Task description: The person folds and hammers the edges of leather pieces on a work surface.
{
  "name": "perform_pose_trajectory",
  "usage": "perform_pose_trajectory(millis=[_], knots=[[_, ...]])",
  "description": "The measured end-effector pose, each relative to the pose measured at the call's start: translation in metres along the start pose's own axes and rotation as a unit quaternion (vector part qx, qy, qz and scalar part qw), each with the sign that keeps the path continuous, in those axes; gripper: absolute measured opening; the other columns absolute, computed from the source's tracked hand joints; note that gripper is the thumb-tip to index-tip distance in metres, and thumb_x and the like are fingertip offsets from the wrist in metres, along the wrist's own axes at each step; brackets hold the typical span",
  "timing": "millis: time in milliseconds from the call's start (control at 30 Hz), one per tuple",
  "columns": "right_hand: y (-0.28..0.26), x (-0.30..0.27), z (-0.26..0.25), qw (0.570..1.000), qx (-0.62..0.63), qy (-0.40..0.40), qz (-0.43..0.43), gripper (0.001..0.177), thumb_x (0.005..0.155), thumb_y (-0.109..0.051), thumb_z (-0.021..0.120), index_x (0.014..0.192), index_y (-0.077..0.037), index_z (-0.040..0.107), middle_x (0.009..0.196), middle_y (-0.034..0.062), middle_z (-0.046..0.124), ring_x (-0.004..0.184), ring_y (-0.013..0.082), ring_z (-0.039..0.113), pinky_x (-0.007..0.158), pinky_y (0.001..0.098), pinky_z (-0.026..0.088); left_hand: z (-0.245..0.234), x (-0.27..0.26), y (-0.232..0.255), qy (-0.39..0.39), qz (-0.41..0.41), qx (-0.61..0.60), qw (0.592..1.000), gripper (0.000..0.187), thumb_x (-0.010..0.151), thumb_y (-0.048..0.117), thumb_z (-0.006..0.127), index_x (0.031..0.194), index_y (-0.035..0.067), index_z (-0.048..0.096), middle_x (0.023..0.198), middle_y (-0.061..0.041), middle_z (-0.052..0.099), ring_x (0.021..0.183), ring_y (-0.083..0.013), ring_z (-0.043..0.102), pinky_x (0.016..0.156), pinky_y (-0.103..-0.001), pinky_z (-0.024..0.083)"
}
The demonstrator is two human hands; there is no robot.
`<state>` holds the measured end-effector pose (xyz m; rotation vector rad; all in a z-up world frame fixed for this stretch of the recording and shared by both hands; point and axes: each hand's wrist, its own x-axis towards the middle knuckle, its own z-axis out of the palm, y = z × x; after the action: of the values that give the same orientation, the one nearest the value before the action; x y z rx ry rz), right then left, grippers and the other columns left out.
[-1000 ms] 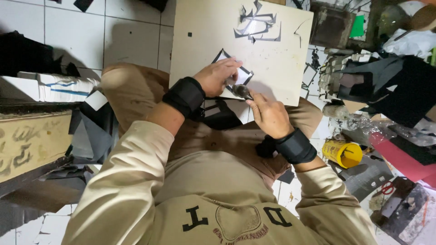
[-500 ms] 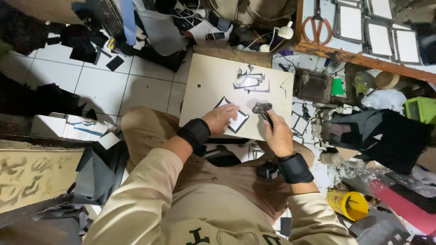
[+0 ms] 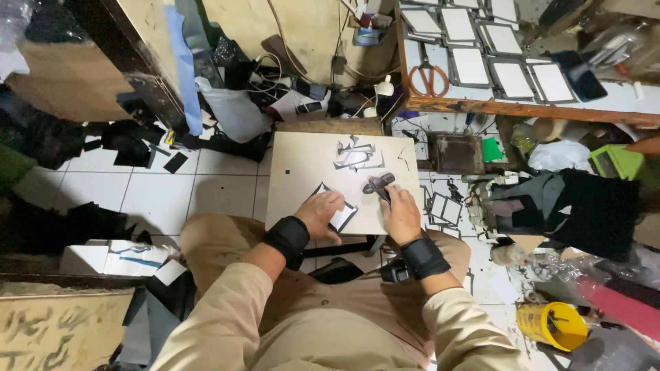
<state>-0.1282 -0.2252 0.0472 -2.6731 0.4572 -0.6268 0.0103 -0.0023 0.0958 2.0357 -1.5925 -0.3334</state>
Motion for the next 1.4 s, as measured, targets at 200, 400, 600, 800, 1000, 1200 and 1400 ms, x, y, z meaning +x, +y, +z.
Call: perform_pose_trajectory(millis=[200, 400, 600, 800, 1000, 1200, 1400], knots=[[-0.002, -0.007, 0.009, 0.999, -0.031, 0.004, 0.012, 0.040, 0.092, -0.018, 0.067, 0.131, -0.009, 0.062, 0.106, 0.0157, 0.060, 0.103, 0.0372, 0.056, 0.086, 0.0479, 0.045, 0.055, -0.012, -0.044, 0.077, 0.070, 0.031, 0.994, 0.046, 0.068, -0.009, 0.067, 0.110, 0.005, 0.057, 0.132, -0.016, 0.058, 0.124, -0.0379, 0.055, 0.098, -0.042, 0.048], [0.003, -0.010, 0.015, 0.999, -0.032, 0.007, 0.025, 0.041, 0.092, -0.021, 0.066, 0.132, -0.011, 0.061, 0.113, 0.0139, 0.060, 0.110, 0.0364, 0.055, 0.089, 0.0496, 0.043, 0.046, -0.036, -0.002, 0.059, -0.032, 0.061, 0.996, 0.024, 0.079, 0.005, 0.070, 0.099, 0.004, 0.057, 0.105, -0.014, 0.060, 0.106, -0.0364, 0.060, 0.090, -0.046, 0.050], [0.012, -0.013, 0.018, 1.000, -0.008, -0.004, 0.027, 0.046, 0.088, -0.025, 0.069, 0.131, -0.011, 0.062, 0.120, 0.0147, 0.061, 0.114, 0.0375, 0.055, 0.095, 0.0492, 0.043, 0.059, -0.042, -0.009, 0.094, 0.031, 0.183, 0.978, 0.021, 0.077, 0.000, 0.064, 0.096, 0.007, 0.059, 0.098, -0.013, 0.059, 0.098, -0.0350, 0.059, 0.086, -0.044, 0.049], [0.012, -0.019, 0.005, 0.995, 0.089, -0.004, 0.033, 0.042, 0.094, -0.033, 0.068, 0.129, -0.008, 0.065, 0.119, 0.0155, 0.065, 0.113, 0.0347, 0.060, 0.098, 0.0424, 0.047, 0.021, -0.046, 0.036, 0.193, 0.002, 0.084, 0.978, 0.007, 0.091, 0.005, 0.064, 0.096, 0.006, 0.060, 0.096, -0.013, 0.062, 0.096, -0.0384, 0.061, 0.079, -0.049, 0.051], [-0.080, -0.033, -0.070, 0.909, 0.416, -0.019, 0.026, 0.036, 0.112, -0.027, 0.049, 0.133, -0.001, 0.062, 0.118, 0.0076, 0.070, 0.109, 0.0148, 0.062, 0.098, 0.0295, 0.049, -0.034, -0.038, 0.104, 0.341, -0.052, -0.255, 0.903, 0.018, 0.095, 0.014, 0.075, 0.101, 0.000, 0.065, 0.079, -0.008, 0.071, 0.068, -0.0128, 0.064, 0.062, -0.027, 0.053], [-0.133, -0.048, -0.134, 0.768, 0.640, -0.003, 0.031, 0.029, 0.109, -0.015, 0.054, 0.131, 0.003, 0.060, 0.121, 0.0042, 0.069, 0.106, 0.0083, 0.062, 0.095, 0.0250, 0.051, -0.050, -0.039, 0.156, 0.374, -0.040, -0.370, 0.850, 0.029, 0.095, 0.010, 0.076, 0.113, -0.005, 0.060, 0.087, -0.004, 0.075, 0.079, -0.0036, 0.067, 0.071, -0.020, 0.054], [-0.120, -0.064, -0.142, 0.768, 0.639, 0.024, 0.036, 0.027, 0.110, -0.013, 0.055, 0.130, 0.003, 0.061, 0.118, 0.0050, 0.070, 0.103, 0.0079, 0.064, 0.092, 0.0239, 0.052, -0.049, -0.042, 0.187, 0.365, -0.013, -0.362, 0.858, 0.046, 0.094, 0.006, 0.076, 0.132, -0.004, 0.051, 0.086, -0.002, 0.073, 0.080, -0.0032, 0.067, 0.075, -0.020, 0.056]])
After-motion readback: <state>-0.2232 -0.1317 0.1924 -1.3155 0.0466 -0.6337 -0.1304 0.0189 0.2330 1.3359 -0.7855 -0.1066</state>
